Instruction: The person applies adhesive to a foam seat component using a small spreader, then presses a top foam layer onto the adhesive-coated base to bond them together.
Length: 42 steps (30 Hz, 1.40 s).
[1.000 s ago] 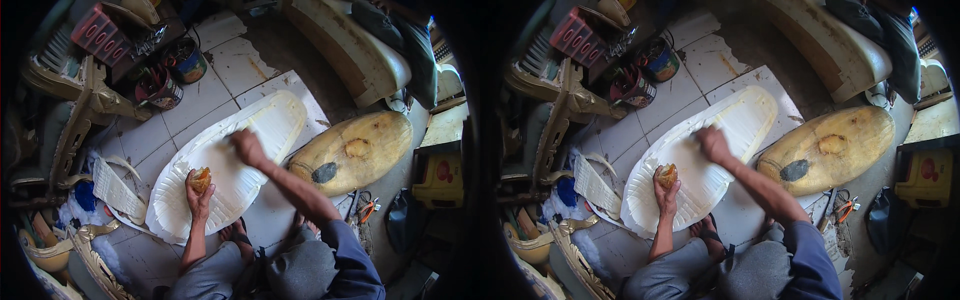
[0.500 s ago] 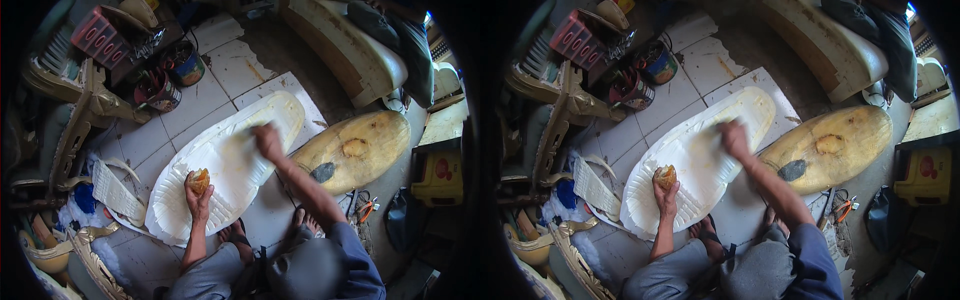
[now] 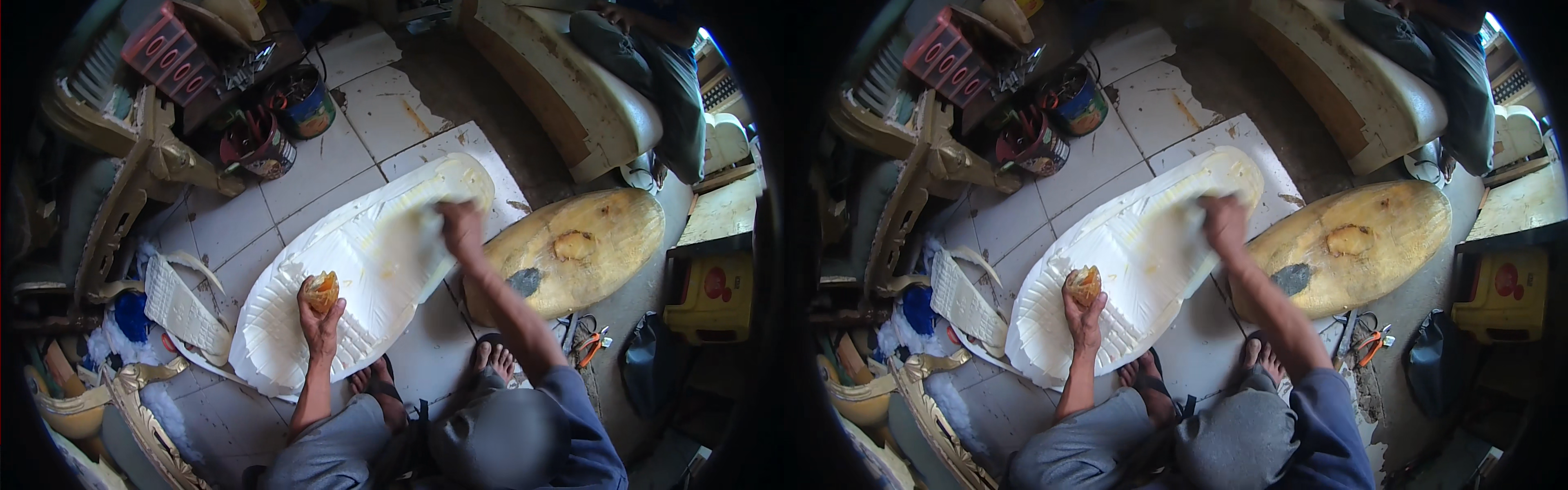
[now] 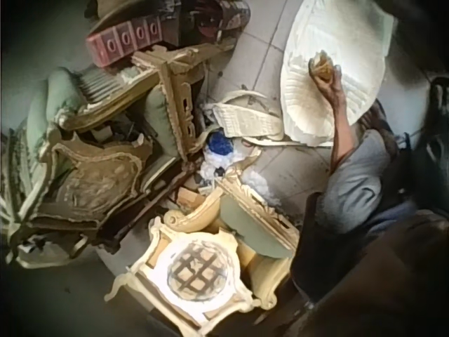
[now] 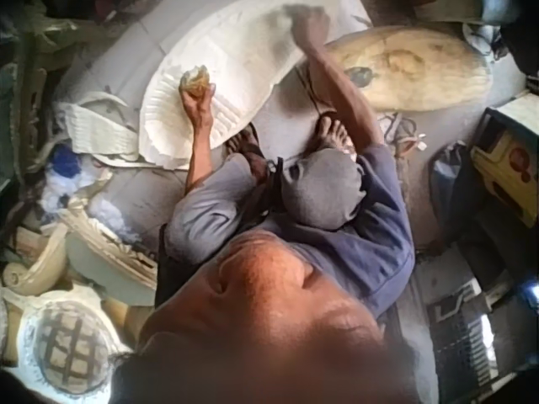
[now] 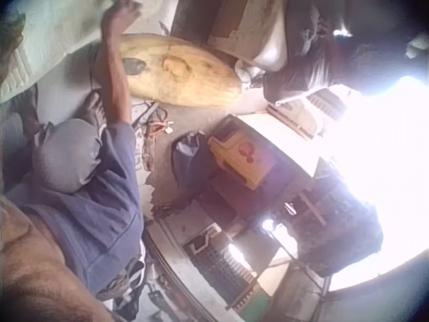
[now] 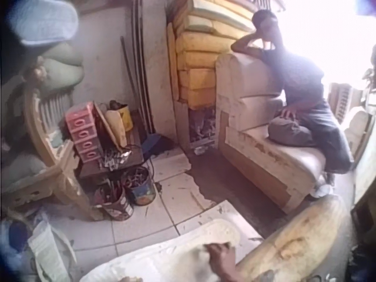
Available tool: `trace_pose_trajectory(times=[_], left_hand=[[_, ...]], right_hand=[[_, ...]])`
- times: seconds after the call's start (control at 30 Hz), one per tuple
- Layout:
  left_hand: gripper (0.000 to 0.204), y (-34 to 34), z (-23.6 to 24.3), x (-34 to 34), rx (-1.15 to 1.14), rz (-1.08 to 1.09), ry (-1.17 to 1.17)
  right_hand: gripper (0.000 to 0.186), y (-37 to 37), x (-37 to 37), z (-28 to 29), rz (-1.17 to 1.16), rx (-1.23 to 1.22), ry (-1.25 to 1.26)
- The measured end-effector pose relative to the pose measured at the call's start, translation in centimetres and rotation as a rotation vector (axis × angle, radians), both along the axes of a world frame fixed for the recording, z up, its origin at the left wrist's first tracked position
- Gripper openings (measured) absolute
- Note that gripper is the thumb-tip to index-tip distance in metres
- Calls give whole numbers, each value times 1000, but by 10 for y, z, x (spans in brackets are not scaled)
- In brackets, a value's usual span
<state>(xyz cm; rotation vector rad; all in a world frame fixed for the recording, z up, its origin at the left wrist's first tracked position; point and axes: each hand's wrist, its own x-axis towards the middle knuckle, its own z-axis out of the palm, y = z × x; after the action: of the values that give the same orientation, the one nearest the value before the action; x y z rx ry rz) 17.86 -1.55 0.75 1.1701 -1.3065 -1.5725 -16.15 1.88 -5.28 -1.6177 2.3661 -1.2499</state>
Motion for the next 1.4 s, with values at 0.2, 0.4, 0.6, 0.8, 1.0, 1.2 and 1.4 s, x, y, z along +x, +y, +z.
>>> trace_pose_trajectory(times=[0.2, 0.4, 0.6, 0.8, 1.0, 1.2, 1.4], left_hand=[[80, -2, -8, -16, -15, -5, 37], [79, 3, 7, 1, 26, 0, -11], [72, 0, 43, -11, -651, -158, -632], [74, 3, 71, -23, -833, -256, -692], [74, 12, 82, -28, -917, -299, -754], [73, 15, 80, -26, -893, -302, -773], [75, 16, 73, -27, -827, -285, -699]], right_hand=[[27, 22, -22, -20, -58, 109, 301], [20, 57, 103, 41, 200, 311, -20], [35, 48, 92, 91, 13, 295, -674], [46, 48, 125, 101, 111, 407, -978], [46, 50, 129, 102, 148, 373, -955], [46, 53, 133, 109, 136, 376, -915], [44, 52, 133, 112, 123, 357, -899]])
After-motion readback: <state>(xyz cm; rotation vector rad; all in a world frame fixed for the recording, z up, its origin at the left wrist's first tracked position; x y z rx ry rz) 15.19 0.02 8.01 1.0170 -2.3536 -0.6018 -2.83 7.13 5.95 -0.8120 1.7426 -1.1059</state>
